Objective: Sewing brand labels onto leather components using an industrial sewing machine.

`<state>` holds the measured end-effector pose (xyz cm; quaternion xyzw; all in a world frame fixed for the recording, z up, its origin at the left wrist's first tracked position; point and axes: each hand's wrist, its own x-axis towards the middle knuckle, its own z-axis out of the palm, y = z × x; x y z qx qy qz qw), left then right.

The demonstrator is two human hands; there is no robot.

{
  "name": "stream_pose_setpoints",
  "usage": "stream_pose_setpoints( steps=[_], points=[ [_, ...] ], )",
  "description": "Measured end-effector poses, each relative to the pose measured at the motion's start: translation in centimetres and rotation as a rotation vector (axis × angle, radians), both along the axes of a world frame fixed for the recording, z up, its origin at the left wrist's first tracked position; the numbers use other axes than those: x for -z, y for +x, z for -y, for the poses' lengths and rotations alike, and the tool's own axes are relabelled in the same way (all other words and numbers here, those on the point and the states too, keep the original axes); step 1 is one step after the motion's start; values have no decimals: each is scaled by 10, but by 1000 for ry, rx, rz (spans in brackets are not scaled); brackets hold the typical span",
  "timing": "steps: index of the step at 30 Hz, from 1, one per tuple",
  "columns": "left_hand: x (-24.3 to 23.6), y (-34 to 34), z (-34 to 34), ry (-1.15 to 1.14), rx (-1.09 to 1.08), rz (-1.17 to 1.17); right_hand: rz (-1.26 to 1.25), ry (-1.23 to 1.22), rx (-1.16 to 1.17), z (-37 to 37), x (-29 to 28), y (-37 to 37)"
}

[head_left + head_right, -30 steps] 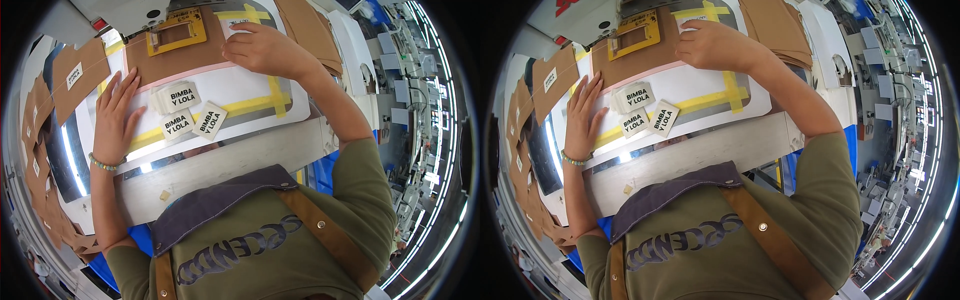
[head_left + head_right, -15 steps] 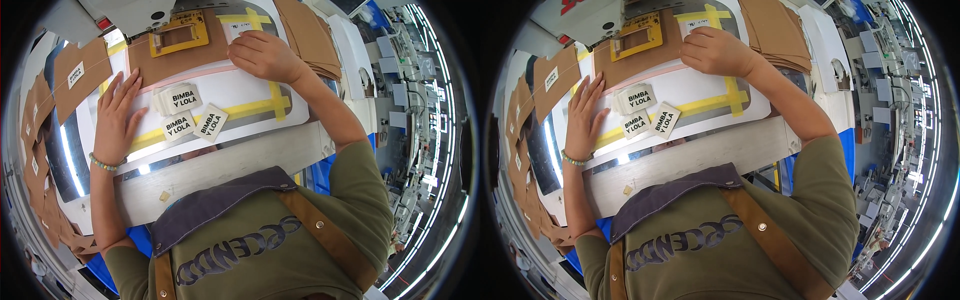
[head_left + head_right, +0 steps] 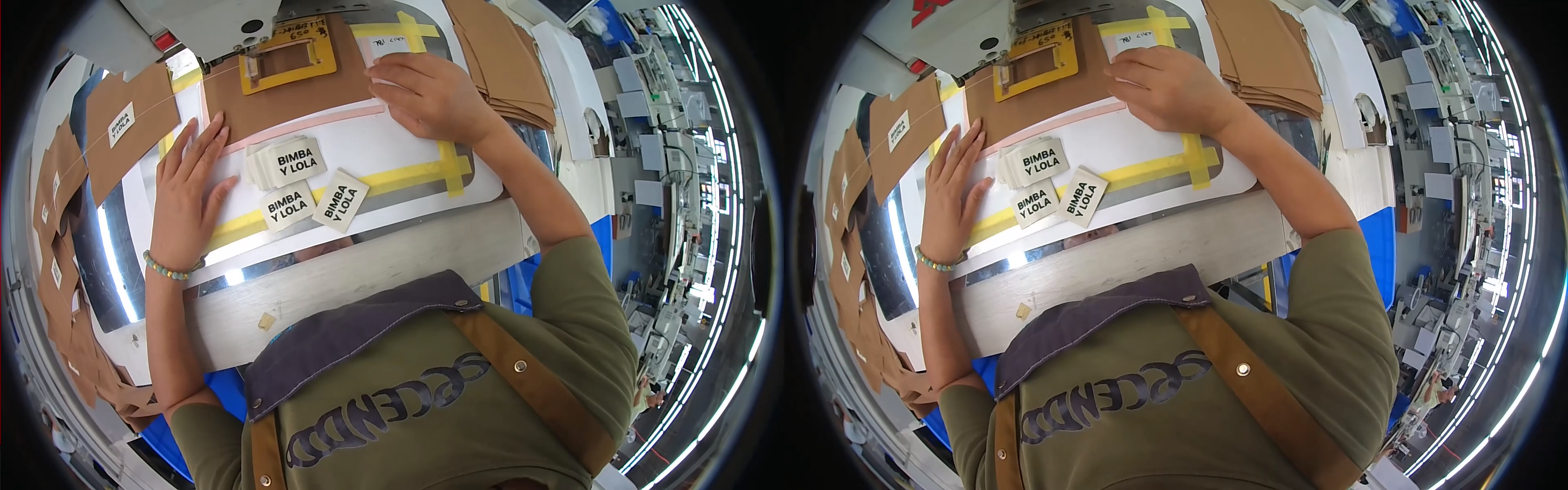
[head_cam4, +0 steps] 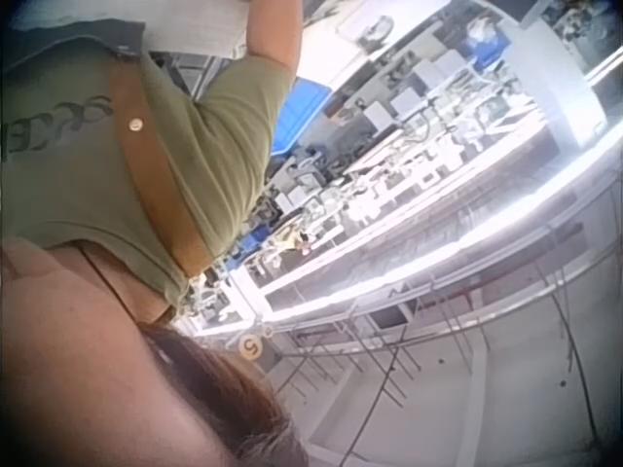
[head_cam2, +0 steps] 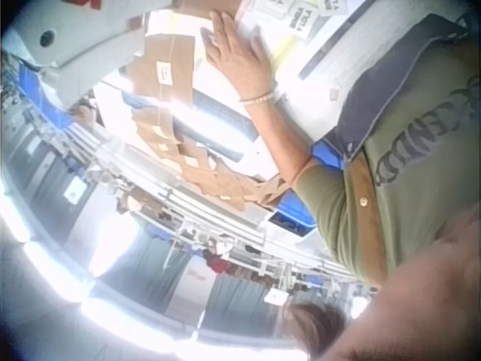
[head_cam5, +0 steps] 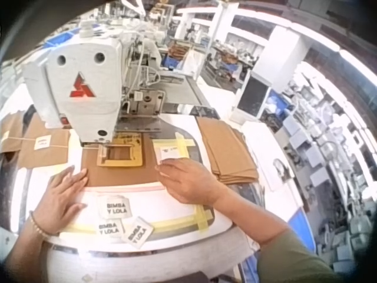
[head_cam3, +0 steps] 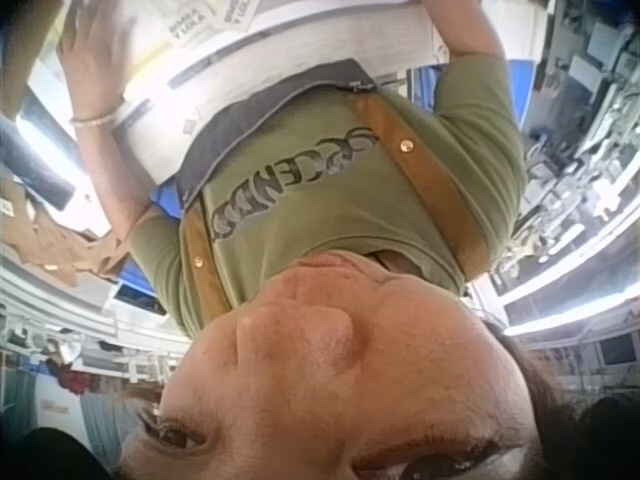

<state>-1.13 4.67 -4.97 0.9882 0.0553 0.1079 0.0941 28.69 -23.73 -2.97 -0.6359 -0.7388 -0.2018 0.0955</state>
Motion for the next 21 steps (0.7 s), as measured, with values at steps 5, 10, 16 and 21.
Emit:
stream_pose_setpoints(
  steps=[5, 10, 16, 21],
  points=[
    [1, 0, -1, -14, 11, 12, -166, -168, 198, 5, 12, -14],
    [2, -1, -1, -27, 2, 24, -290, -245, 223, 9, 12, -18],
    [3, 0, -2, -17, 1, 18, -246, -258, 219, 12, 14, -19],
    [0, 0, -1, -3, -5, -2, -232, -276, 234, 14, 15, -22]
  ],
)
